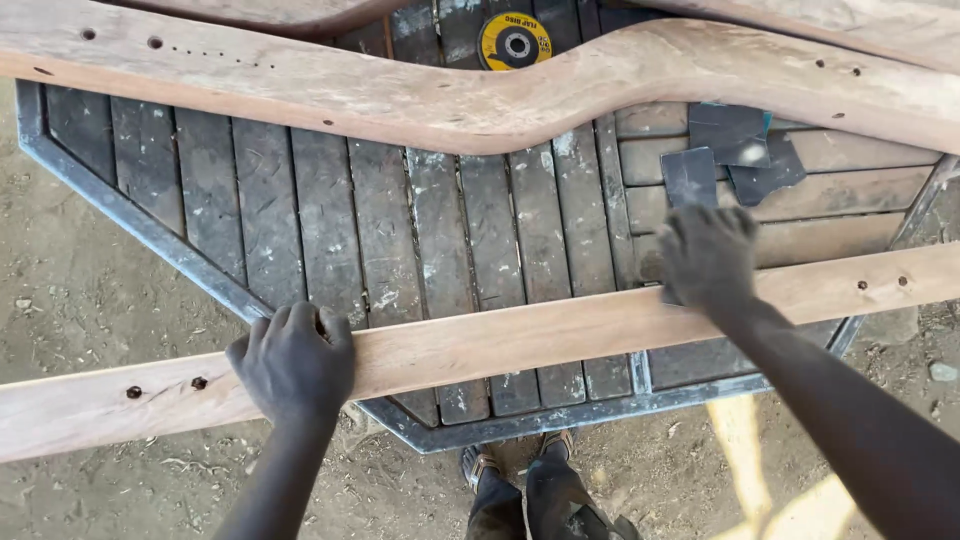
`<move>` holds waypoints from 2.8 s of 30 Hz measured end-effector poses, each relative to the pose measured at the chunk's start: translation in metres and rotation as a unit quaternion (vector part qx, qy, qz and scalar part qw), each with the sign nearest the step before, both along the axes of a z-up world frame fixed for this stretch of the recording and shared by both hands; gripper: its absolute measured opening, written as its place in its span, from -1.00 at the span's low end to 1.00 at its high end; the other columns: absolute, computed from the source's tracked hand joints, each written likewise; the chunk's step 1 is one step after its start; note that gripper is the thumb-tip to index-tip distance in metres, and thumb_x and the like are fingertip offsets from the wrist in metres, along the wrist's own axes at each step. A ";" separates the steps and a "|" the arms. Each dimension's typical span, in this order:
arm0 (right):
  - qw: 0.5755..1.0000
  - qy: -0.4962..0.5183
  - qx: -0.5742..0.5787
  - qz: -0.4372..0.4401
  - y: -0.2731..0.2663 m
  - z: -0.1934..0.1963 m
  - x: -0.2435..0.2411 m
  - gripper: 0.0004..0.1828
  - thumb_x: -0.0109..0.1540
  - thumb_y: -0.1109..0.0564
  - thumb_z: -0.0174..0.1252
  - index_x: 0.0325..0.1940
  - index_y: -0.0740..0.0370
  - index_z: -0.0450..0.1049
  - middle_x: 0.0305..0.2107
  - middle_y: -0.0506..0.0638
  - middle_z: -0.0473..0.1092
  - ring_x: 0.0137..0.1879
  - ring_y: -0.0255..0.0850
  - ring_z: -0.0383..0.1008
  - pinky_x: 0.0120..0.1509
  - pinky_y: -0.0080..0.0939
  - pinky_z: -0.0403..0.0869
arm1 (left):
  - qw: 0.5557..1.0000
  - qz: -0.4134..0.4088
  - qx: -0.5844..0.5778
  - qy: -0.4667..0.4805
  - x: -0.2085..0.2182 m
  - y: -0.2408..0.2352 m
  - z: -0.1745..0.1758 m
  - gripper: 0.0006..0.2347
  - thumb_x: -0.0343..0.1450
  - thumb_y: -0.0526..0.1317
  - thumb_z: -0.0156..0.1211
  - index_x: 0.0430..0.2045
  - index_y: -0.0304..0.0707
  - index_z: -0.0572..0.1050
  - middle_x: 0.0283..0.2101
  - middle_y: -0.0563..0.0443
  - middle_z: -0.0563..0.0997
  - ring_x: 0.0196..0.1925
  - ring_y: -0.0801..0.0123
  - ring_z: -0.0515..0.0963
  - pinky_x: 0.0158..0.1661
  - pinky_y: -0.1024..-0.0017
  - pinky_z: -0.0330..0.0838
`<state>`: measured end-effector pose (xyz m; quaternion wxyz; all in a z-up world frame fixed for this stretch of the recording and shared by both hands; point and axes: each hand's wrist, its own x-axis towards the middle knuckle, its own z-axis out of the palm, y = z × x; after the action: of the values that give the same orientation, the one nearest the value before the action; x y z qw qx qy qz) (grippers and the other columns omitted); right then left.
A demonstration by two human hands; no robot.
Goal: Sanding a wooden beam manually using a sanding block to smooth the surface
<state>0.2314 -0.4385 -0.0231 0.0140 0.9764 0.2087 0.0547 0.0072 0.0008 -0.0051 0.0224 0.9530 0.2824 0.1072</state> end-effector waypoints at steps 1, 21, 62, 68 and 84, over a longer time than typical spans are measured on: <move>0.999 -0.051 -0.009 -0.002 -0.023 -0.004 0.005 -0.63 0.43 -0.26 -0.04 -0.03 0.01 0.48 -0.21 -0.01 0.43 0.06 -0.01 0.46 0.35 0.13 0.24 | 1.000 0.004 0.000 -0.008 0.000 0.000 -0.001 -0.79 0.40 0.00 0.08 -0.53 -0.01 0.55 -0.44 0.06 0.60 -0.22 0.19 0.62 0.03 0.22 0.39; 0.990 -0.097 0.073 0.067 -0.035 -0.012 -0.016 -0.79 0.32 0.01 0.09 -0.01 0.08 0.44 -0.18 0.05 0.38 0.02 0.05 0.42 0.24 0.10 0.30 | 0.999 -0.023 0.032 -0.023 0.000 0.003 0.009 -0.83 0.39 -0.02 0.13 -0.52 0.01 0.56 -0.41 0.06 0.63 -0.21 0.23 0.64 0.01 0.29 0.40; 0.960 -0.024 0.227 0.160 0.253 0.004 -0.086 -0.73 0.18 -0.07 0.13 -0.05 -0.09 0.41 -0.19 -0.18 0.39 -0.04 -0.16 0.42 0.07 -0.07 0.33 | 0.996 0.023 -0.019 -0.080 0.002 -0.002 0.005 -0.80 0.37 -0.06 0.13 -0.63 -0.06 0.49 -0.51 -0.04 0.57 -0.29 0.12 0.64 -0.02 0.18 0.43; 0.868 0.185 0.461 -0.028 0.195 0.068 -0.121 -0.53 0.42 -0.27 -0.16 0.16 0.10 0.31 -0.01 0.19 0.32 0.15 0.15 0.37 0.22 0.27 0.39 | 0.996 0.030 -0.017 -0.078 0.000 -0.011 0.016 -0.80 0.37 -0.06 0.10 -0.59 -0.11 0.55 -0.47 -0.07 0.61 -0.24 0.08 0.66 -0.07 0.15 0.48; 0.600 0.381 0.604 -0.361 -0.037 -0.041 -0.297 -0.22 0.11 -0.31 0.03 0.33 0.04 0.12 -0.20 0.10 0.22 -0.20 -0.02 0.29 -0.12 0.09 0.41 | 0.990 0.008 -0.108 0.085 0.028 -0.127 0.030 -0.69 0.53 -0.03 -0.15 -0.19 -0.10 0.59 -0.16 0.09 0.67 -0.04 0.23 0.51 0.13 0.14 0.24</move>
<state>-0.0653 -0.4755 -0.0639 -0.6408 0.6906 -0.2545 -0.2183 0.0347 -0.1264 0.0246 0.1004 0.9483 0.3011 -0.0049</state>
